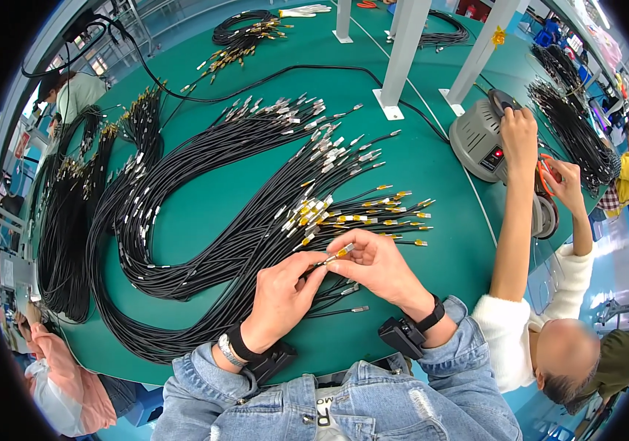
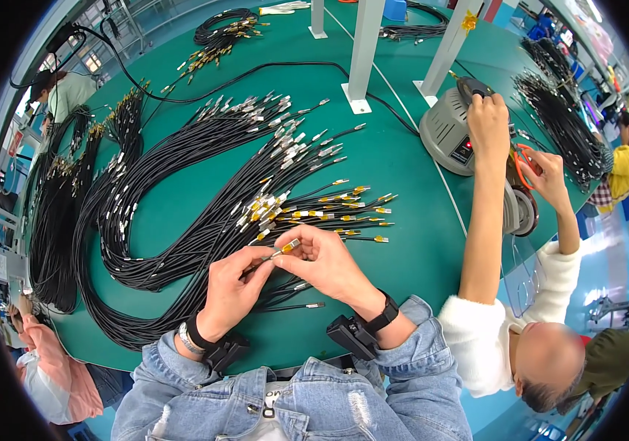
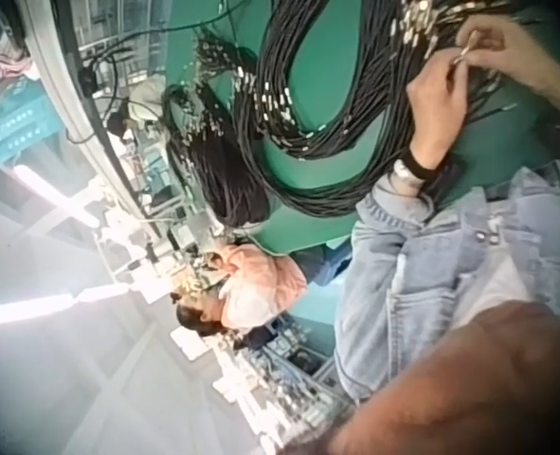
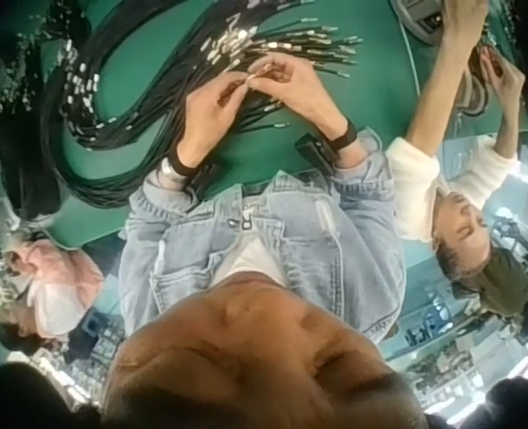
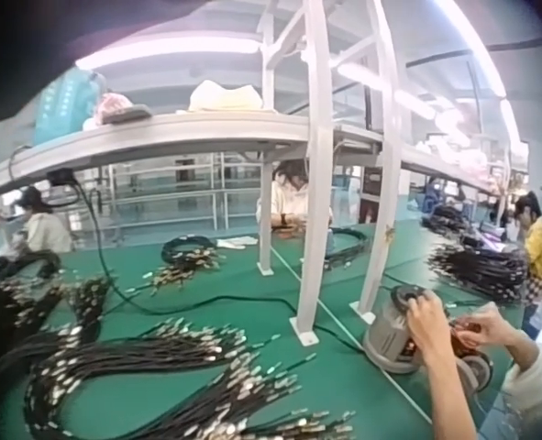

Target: The person gathers a bundle of cables, moves them to the side, and then picks up individual cables one at a time to press small connectors onto the ends.

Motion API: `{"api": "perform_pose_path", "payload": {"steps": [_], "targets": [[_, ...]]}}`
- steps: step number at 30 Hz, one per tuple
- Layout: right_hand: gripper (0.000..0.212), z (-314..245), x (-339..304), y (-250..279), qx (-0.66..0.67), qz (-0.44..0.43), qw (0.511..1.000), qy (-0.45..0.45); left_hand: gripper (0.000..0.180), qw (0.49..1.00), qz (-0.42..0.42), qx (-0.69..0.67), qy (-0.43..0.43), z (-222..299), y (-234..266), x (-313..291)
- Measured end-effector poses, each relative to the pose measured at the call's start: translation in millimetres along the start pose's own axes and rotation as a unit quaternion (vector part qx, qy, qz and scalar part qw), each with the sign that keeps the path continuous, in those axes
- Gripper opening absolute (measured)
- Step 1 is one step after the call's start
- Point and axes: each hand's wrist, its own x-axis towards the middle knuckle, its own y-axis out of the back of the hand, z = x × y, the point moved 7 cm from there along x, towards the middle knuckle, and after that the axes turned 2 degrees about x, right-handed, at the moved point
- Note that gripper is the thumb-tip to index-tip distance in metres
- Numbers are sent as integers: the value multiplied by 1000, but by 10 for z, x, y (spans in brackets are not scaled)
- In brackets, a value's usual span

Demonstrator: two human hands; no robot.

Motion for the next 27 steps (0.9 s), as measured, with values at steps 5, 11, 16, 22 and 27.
{"api": "perform_pose_path", "payload": {"steps": [5,11,16,22,27], "targets": [[13,38,13,-10,-14,-11,999,-35,15,999,30,7,-40,9,-10,18],[11,43,13,6,-45,19,999,-18,15,997,63,4,-33,-43,-28,-15],[10,64,-9,35,-33,41,998,-32,11,996,58,47,-43,-24,-16,-32],[10,77,-12,36,11,53,997,-54,13,990,86,72,-89,46,15,-42],[10,62,-18,42,32,58,996,-65,12,995,76,29,-64,-17,3,-54]]}}
